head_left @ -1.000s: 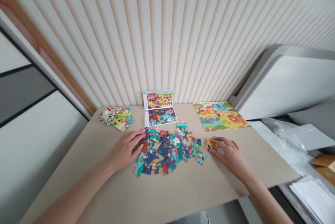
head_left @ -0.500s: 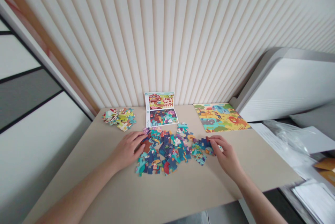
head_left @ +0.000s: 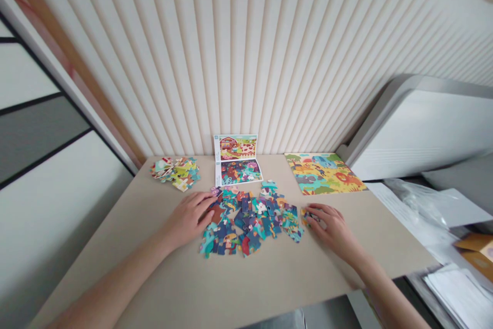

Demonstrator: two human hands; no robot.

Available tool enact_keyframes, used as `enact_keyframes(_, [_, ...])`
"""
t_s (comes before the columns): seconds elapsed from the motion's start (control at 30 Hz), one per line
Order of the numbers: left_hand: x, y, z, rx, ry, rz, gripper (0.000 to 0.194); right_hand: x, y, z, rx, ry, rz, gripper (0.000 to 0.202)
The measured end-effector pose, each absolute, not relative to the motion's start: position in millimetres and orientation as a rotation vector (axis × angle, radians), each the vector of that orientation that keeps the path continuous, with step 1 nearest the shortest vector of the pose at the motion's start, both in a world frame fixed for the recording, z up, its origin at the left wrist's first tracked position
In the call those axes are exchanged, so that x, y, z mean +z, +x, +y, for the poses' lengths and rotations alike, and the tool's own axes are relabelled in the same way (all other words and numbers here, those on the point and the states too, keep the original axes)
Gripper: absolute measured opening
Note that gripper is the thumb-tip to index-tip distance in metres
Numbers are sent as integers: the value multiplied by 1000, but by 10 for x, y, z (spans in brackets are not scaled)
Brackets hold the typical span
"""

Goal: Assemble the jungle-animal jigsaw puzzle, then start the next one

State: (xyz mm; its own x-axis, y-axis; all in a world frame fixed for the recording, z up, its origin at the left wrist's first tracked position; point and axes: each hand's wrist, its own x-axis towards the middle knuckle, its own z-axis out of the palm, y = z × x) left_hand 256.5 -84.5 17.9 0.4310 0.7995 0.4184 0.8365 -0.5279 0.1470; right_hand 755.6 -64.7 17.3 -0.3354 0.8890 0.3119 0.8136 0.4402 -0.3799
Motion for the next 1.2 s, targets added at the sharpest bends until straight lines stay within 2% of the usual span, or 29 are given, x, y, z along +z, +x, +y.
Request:
enact_keyframes(0.2, [189,2566,-845,-684,-2589,-1496,35,0,7958,-737,-9,-1498,-2302,37])
enact_keyframes(0.43, [212,2568,-850,-694,-2591,-1519,36,199,7755,-731,44,-1395,-2501,45])
enact_keyframes(0.63, [221,2577,-849,-724,-2593,-1517,36,274,7529,-699,-14,-1248,-2504,36])
enact_keyframes(0.8, [205,2571,-844,-708,-2594,-1512,36,259,7290,-693,81,-1258,-2250,32])
enact_keyframes(1.03, [223,2600,-853,-706,-2584,-1520,38,250,7001,-520,101,-1434,-1923,46])
enact_keyframes(1.2, [246,2609,-862,-720,-2577,-1517,38,276,6717,-491,210,-1415,-1881,54])
